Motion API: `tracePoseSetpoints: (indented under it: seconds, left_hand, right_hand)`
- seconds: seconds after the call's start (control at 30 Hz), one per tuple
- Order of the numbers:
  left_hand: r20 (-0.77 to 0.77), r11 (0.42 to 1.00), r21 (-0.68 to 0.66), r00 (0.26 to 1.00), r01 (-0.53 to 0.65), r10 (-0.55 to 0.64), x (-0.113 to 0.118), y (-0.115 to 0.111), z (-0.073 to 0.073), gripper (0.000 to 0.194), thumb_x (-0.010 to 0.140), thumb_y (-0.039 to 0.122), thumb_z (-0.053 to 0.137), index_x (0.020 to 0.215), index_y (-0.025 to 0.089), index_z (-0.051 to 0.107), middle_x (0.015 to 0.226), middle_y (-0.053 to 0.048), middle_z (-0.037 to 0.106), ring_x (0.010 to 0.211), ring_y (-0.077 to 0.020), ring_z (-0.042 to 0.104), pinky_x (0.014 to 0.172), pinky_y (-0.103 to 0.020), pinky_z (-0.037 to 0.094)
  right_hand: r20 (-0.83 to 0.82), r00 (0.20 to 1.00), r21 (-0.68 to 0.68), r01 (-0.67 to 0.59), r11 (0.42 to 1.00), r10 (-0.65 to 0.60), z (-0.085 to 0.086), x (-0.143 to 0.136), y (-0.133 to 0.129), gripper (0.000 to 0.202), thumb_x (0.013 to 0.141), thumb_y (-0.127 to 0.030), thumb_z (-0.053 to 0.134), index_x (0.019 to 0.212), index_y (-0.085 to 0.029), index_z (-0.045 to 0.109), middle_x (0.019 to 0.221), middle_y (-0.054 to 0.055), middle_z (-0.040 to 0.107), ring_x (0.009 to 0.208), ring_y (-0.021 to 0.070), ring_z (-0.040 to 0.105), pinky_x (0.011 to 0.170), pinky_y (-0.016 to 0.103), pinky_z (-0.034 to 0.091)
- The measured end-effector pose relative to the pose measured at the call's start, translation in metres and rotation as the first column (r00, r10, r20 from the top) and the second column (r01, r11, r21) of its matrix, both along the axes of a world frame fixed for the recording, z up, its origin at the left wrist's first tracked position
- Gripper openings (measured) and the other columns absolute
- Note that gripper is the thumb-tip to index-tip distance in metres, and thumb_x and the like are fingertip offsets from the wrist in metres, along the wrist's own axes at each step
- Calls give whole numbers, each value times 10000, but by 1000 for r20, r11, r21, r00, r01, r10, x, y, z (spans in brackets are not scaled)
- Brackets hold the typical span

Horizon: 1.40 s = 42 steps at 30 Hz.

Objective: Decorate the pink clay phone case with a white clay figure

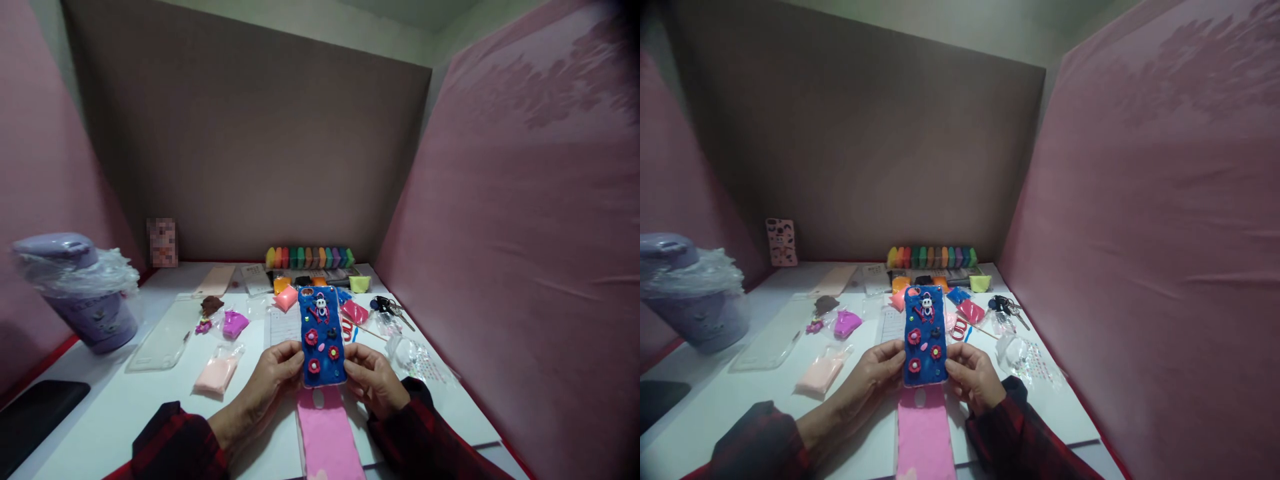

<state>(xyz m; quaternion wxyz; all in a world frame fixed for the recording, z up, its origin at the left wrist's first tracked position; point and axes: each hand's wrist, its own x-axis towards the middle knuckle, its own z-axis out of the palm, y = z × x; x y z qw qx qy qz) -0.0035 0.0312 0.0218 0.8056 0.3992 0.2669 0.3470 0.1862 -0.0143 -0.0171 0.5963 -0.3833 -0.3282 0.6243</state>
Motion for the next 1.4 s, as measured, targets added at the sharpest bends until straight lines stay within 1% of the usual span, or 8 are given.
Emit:
tracePoseSetpoints:
  seconds: [0.13, 0.63, 0.77, 0.93, 1.03, 1.17, 1.27, 1.4]
  left_hand:
    - [4, 1000, -20, 1000, -4, 4, 1, 0, 1, 305, 733, 327, 742, 957, 124, 700, 926, -138, 714, 765, -195, 661, 720, -276, 475]
    - [15, 999, -39, 1000, -7, 7, 1, 2, -3, 298, 688, 346, 777, 861, 113, 707, 703, -59, 656, 562, -103, 553, 540, -198, 392]
    - [2, 999, -41, 1000, -3, 3, 0, 0, 1, 334, 663, 367, 791, 871, 120, 708, 766, -79, 676, 646, -151, 604, 597, -233, 433]
    - [4, 1000, -25, 1000, 17, -17, 0, -1, 4, 317, 689, 366, 769, 879, 119, 711, 763, -84, 675, 709, -186, 626, 678, -276, 458]
    - [0, 1000, -1, 1000, 20, -20, 0, 1, -1, 317, 726, 335, 744, 952, 117, 700, 694, -46, 620, 624, -126, 567, 616, -234, 425]
    - [-98, 995, 52, 991, -86, 91, 1, 1, -4, 300, 764, 337, 686, 963, 113, 666, 579, 43, 445, 464, -45, 337, 449, -179, 267]
    - [-153, 983, 99, 973, -158, 172, -2, 4, 13, 215, 784, 273, 608, 932, 118, 622, 607, 41, 455, 430, -34, 260, 405, -177, 197]
    - [-237, 940, 238, 924, -245, 301, -14, 36, 60, 246, 740, 69, 544, 980, 90, 595, 655, 12, 521, 426, -35, 331, 397, -177, 238]
  right_hand:
    - [-3, 1000, -2, -4, 1000, 4, -3, 1, 1, 334, 600, -343, 837, 778, -132, 649, 568, -28, 587, 384, 18, 351, 383, 166, 180]
    - [-4, 999, -18, -37, 999, 37, -3, 3, 0, 272, 620, -300, 829, 769, -142, 664, 612, 14, 648, 466, 80, 523, 431, 181, 315]
    - [-11, 1000, -32, -25, 999, 24, -3, 2, 0, 297, 582, -308, 846, 759, -143, 673, 672, 47, 685, 559, 133, 604, 516, 223, 411]
    - [-26, 999, -41, 30, 999, -31, 4, -2, -3, 297, 568, -293, 850, 758, -136, 685, 671, 43, 683, 569, 130, 617, 527, 209, 422]
    - [-42, 994, -48, 96, 994, -98, 10, -1, -5, 275, 584, -280, 838, 765, -144, 682, 653, 21, 669, 538, 106, 590, 508, 193, 414]
    - [-73, 982, -48, 174, 984, -177, 16, 5, -5, 260, 595, -279, 827, 756, -146, 672, 479, -51, 539, 370, 20, 372, 383, 134, 266]
    - [-83, 976, -58, 195, 979, -200, 17, 6, -4, 293, 569, -277, 838, 773, -137, 680, 493, -44, 543, 363, 6, 333, 366, 123, 232]
    - [-85, 974, -73, 206, 976, -212, 13, 5, -3, 286, 568, -269, 841, 766, -136, 684, 554, -8, 595, 412, 32, 430, 380, 119, 273]
